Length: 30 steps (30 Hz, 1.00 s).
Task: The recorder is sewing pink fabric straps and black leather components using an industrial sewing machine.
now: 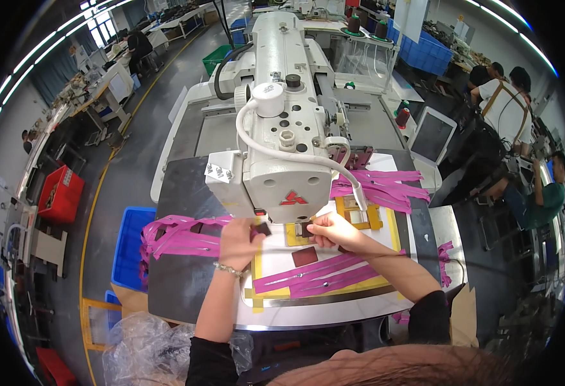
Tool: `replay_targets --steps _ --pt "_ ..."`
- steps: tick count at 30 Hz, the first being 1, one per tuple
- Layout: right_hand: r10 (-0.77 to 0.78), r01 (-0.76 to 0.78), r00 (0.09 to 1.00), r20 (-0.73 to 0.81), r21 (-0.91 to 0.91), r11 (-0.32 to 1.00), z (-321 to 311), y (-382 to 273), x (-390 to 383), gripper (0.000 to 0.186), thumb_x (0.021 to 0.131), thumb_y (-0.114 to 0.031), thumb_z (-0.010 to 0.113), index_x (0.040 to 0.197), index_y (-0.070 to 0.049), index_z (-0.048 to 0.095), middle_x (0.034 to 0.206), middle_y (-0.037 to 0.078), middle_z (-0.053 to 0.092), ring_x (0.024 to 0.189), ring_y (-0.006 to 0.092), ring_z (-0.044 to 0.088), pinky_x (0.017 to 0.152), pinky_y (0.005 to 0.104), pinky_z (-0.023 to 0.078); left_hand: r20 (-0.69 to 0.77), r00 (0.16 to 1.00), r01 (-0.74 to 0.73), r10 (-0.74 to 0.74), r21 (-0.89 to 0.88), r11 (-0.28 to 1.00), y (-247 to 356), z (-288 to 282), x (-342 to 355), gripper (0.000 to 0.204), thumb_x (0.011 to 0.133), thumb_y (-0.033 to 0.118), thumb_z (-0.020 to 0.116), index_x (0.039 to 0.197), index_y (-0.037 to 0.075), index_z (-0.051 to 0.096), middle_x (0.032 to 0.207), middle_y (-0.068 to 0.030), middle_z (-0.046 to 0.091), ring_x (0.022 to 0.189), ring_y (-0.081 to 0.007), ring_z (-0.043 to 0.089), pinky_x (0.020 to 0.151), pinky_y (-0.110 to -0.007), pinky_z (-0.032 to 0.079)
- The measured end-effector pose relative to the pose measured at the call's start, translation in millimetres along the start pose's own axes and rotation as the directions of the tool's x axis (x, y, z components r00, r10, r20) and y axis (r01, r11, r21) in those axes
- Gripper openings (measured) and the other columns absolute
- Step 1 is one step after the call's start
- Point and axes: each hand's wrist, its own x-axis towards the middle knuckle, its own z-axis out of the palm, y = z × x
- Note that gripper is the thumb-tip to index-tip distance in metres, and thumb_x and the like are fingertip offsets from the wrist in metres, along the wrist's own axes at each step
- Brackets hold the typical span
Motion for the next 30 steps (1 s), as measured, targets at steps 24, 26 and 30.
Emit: replay_targets --steps 24,26,30 --pt "-0.071 -0.026 0.988 -0.138 -0.597 0.802 16 -17 19 0.030 0.085 -0.024 0.058 0.078 0.005 0.064 0.065 0.017 0.063 0.059 0.0262 0.062 0.063 0.0356 0.049 0.017 0.917 -0.397 0.398 0.120 0.910 66 39 -24 0.035 0.076 0.015 0.062 0.106 -0.001 0.055 0.115 -0.0231 0.058 0.107 -0.0328 0.055 0.093 -0.043 0.041" --pt "-0.031 -0.045 0.993 -0.110 -0.622 0.782 16 -22 18 0.030 0.085 -0.024 0.058 0.077 0.004 0.064 0.065 0.018 0.063 0.060 0.0273 0.063 0.063 0.0360 0.049 0.025 0.917 -0.397 0.398 0.156 0.904 65 39 -23 0.033 0.076 0.015 0.062 0.105 0.000 0.056 0.114 -0.0213 0.059 0.107 -0.0308 0.055 0.092 -0.042 0.040" --pt "-0.048 -0.025 0.995 -0.092 -0.658 0.752 13 -24 16 0.031 0.084 -0.025 0.057 0.075 0.004 0.064 0.065 0.018 0.063 0.063 0.0293 0.063 0.064 0.0368 0.049 0.058 0.922 -0.383 0.382 0.270 0.883 71 36 -22 0.029 0.076 0.014 0.061 0.102 0.002 0.056 0.113 -0.0153 0.061 0.108 -0.0246 0.054 0.090 -0.041 0.037"
